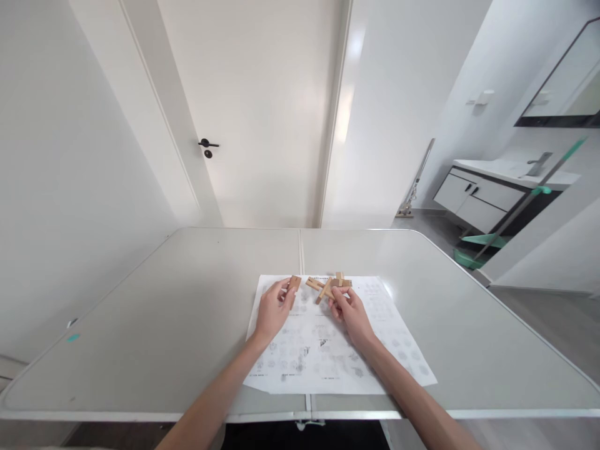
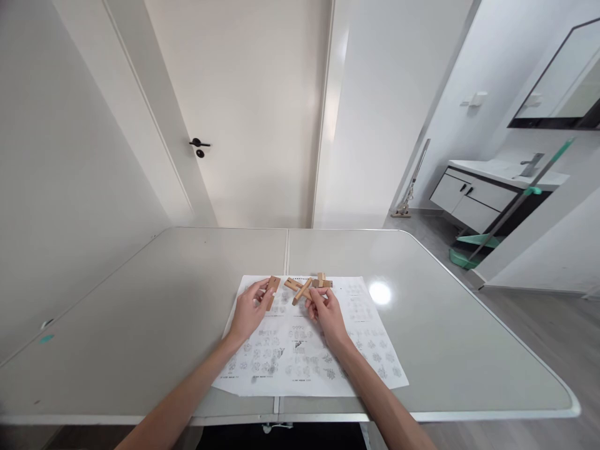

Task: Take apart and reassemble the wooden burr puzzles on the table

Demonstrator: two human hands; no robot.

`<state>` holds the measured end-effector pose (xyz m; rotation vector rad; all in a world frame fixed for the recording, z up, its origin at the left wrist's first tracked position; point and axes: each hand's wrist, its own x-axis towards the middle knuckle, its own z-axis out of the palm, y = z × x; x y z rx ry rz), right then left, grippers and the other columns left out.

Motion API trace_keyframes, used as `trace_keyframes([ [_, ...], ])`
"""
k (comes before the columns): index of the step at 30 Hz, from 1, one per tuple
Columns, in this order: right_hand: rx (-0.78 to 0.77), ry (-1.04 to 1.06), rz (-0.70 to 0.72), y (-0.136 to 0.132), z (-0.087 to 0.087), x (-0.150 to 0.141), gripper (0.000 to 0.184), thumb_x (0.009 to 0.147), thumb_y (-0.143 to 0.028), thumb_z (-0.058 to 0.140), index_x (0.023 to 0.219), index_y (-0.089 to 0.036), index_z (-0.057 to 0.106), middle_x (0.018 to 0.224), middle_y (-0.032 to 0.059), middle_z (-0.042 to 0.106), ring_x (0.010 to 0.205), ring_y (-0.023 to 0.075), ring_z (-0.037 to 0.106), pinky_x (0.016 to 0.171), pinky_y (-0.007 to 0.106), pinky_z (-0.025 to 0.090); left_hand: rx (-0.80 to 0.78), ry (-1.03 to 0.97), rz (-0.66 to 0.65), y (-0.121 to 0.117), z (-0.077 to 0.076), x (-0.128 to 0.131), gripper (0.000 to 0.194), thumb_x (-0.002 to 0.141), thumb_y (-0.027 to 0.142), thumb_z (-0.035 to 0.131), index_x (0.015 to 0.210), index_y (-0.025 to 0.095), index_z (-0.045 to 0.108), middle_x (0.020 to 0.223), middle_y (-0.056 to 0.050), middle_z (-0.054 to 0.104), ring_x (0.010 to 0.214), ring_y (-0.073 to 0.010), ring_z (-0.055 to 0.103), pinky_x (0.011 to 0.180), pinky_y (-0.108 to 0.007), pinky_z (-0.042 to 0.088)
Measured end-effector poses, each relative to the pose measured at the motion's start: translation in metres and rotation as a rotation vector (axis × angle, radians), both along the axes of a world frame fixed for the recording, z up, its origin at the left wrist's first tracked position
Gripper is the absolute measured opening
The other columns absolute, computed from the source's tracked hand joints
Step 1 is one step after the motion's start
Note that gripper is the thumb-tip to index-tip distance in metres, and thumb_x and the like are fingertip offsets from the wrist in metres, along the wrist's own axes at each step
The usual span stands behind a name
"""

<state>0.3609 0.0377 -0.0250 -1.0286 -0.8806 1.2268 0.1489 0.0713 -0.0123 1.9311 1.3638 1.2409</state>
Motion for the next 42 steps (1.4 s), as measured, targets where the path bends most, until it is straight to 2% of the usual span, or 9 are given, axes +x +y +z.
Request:
trace_keyframes([
  [6,0.011,-0.052,0.035,-0.002,0.001,0.0,0.046,0.085,-0.066,0.071,0.085,-0.024,0.052,0.068,-0.0021,0.065,0.045,0.0102,0.041,0.045,0.025,0.028,0.058,0.289,0.103,0.007,-0.014,-0.011,0.034,0.101,0.028,0.052,0.134,0.023,0.061,0.103,-0.007,0.077,0.094,-0.0259,0.07,0.091,-0.04,0.049],
  [11,0.031,-0.07,0.104,-0.004,0.005,-0.003,0.047,0.086,-0.067,0.069,0.086,-0.024,0.05,0.066,-0.0023,0.065,0.045,0.0105,0.042,0.045,0.025,0.029,0.131,0.397,0.187,0.005,-0.009,-0.011,0.027,0.101,0.025,0.05,0.122,0.022,0.066,0.111,-0.01,0.074,0.107,-0.0312,0.064,0.095,-0.044,0.045],
  [15,0.046,-0.103,0.134,-0.006,0.009,-0.006,0.047,0.087,-0.068,0.068,0.087,-0.024,0.049,0.064,-0.0028,0.065,0.044,0.0101,0.043,0.045,0.024,0.028,0.137,0.263,0.092,0.0,0.003,-0.004,0.03,0.106,0.035,0.042,0.105,0.022,0.068,0.102,-0.008,0.073,0.1,-0.027,0.063,0.093,-0.041,0.045],
  [18,0.057,-0.123,0.167,-0.008,0.011,-0.006,0.046,0.088,-0.067,0.067,0.088,-0.025,0.049,0.064,-0.0039,0.064,0.043,0.01,0.042,0.045,0.024,0.028,-0.059,0.067,-0.09,-0.005,0.01,0.001,0.036,0.107,0.046,0.041,0.103,0.021,0.067,0.076,-0.002,0.067,0.07,-0.0189,0.061,0.071,-0.031,0.047],
  [20,0.074,-0.125,0.201,-0.009,0.011,-0.006,0.044,0.091,-0.065,0.065,0.089,-0.024,0.049,0.065,-0.004,0.064,0.044,0.0101,0.043,0.047,0.024,0.029,-0.211,-0.085,-0.229,-0.007,0.012,0.004,0.039,0.104,0.053,0.045,0.109,0.019,0.066,0.07,0.001,0.063,0.057,-0.0141,0.052,0.059,-0.027,0.042],
  [24,0.062,-0.036,0.294,-0.009,0.008,-0.005,0.042,0.092,-0.065,0.064,0.095,-0.024,0.054,0.065,-0.0045,0.061,0.045,0.0095,0.042,0.048,0.024,0.029,-0.408,-0.325,-0.397,-0.007,0.013,0.006,0.048,0.098,0.061,0.055,0.112,0.017,0.065,0.073,0.0,0.062,0.055,-0.0105,0.049,0.053,-0.024,0.038],
  [31,-0.026,0.103,0.427,-0.006,0.004,-0.005,0.064,0.082,-0.072,0.071,0.121,-0.023,0.061,0.075,0.0008,0.062,0.06,0.0156,0.055,0.047,0.024,0.033,-0.52,-0.417,-0.427,-0.007,0.012,0.003,0.052,0.092,0.066,0.061,0.114,0.018,0.061,0.072,0.001,0.062,0.054,-0.0097,0.05,0.051,-0.023,0.032],
  [37,0.0,0.095,0.448,-0.008,0.003,0.0,0.055,0.086,-0.068,0.07,0.116,-0.023,0.063,0.053,-0.0069,0.048,0.045,0.0104,0.036,0.048,0.025,0.027,-0.533,-0.406,-0.453,-0.01,0.017,0.003,0.051,0.093,0.065,0.06,0.11,0.017,0.06,0.077,-0.002,0.066,0.056,-0.0095,0.049,0.052,-0.023,0.033],
  [42,-0.001,0.051,0.432,-0.008,-0.002,0.002,0.059,0.083,-0.069,0.073,0.119,-0.024,0.059,0.049,-0.009,0.045,0.042,0.01,0.031,0.046,0.024,0.022,-0.522,-0.397,-0.465,-0.011,0.017,0.003,0.05,0.093,0.065,0.06,0.108,0.017,0.061,0.08,-0.003,0.067,0.058,-0.0101,0.051,0.052,-0.023,0.035],
])
